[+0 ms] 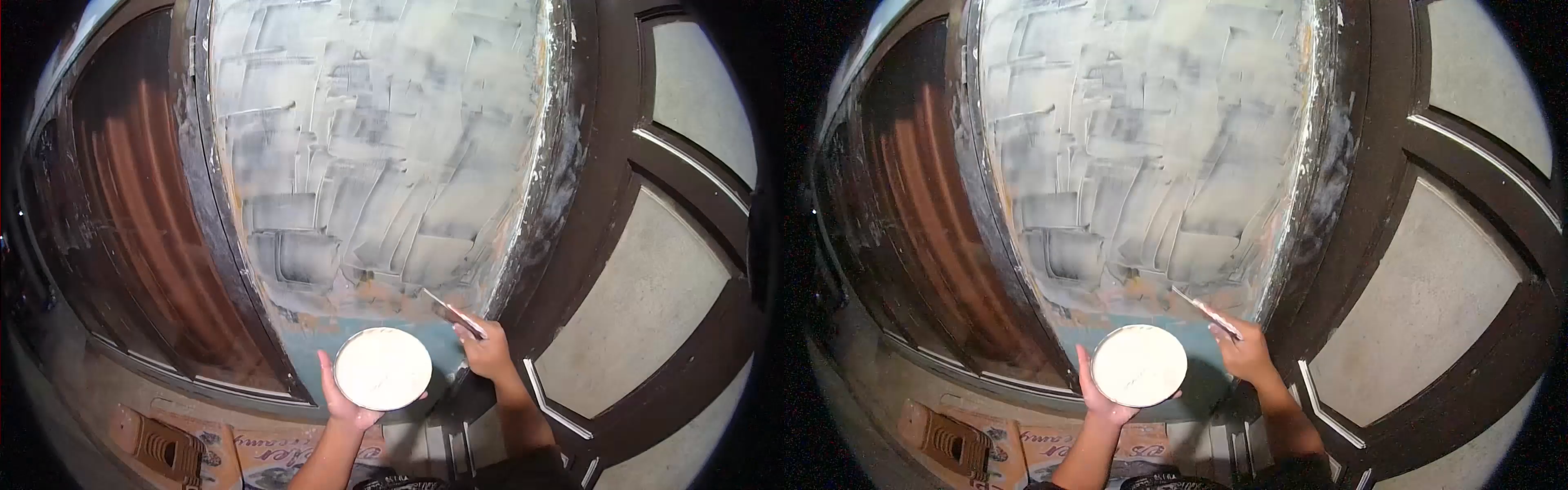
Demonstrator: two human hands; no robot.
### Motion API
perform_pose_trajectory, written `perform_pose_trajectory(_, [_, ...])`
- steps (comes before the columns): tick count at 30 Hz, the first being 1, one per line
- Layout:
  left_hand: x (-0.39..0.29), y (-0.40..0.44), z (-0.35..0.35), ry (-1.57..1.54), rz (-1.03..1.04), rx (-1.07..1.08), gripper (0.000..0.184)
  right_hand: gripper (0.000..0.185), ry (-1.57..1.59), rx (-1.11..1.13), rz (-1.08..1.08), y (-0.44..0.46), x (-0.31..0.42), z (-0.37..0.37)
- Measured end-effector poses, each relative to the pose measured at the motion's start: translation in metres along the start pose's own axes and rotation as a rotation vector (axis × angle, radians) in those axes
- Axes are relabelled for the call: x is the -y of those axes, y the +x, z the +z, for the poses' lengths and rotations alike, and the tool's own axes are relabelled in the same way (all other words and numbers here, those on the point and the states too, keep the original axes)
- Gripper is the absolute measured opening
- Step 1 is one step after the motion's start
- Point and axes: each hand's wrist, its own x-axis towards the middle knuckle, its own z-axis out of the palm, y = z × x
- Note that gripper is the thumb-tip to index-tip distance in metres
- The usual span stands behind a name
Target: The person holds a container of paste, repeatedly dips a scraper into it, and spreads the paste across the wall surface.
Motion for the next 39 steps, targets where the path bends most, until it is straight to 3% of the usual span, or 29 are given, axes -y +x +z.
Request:
perform_pose_trajectory(13, [0.012, 0.009, 0.004, 0.014, -0.091, 0.056, 0.101, 0.029, 0.141, 0.034, 0.029, -0.037, 0.016, -0.004])
perform_pose_trajectory(22, [0.007, 0.004, 0.004, 0.003, -0.080, 0.084, 0.100, 0.035, -0.083, 0.103, -0.081, -0.039, -0.016, 0.001])
perform_pose_trajectory(24, [0.006, 0.002, 0.002, 0.012, -0.070, 0.082, 0.101, 0.034, -0.101, 0.087, 0.028, -0.044, -0.005, -0.007])
perform_pose_trajectory(27, [0.003, 0.001, 0.002, 0.033, -0.038, 0.074, 0.104, 0.031, -0.085, -0.043, -0.141, -0.056, 0.010, -0.010])
perform_pose_trajectory(30, [0.005, 0.003, -0.009, -0.042, -0.011, 0.040, 0.103, 0.032, 0.129, 0.110, -0.416, -0.067, 0.028, -0.013])
perform_pose_trajectory(32, [0.006, 0.002, -0.011, 0.029, 0.044, -0.051, 0.102, 0.036, 0.001, 0.163, -0.425, -0.072, 0.044, -0.013])
perform_pose_trajectory(34, [0.004, 0.001, -0.012, -0.060, 0.012, 0.031, 0.101, 0.040, -0.129, 0.216, -0.436, -0.075, 0.048, -0.012])
perform_pose_trajectory(39, [0.008, -0.002, -0.007, -0.031, 0.027, -0.003, 0.100, 0.049, -0.283, 0.256, -0.444, -0.080, 0.037, -0.011])
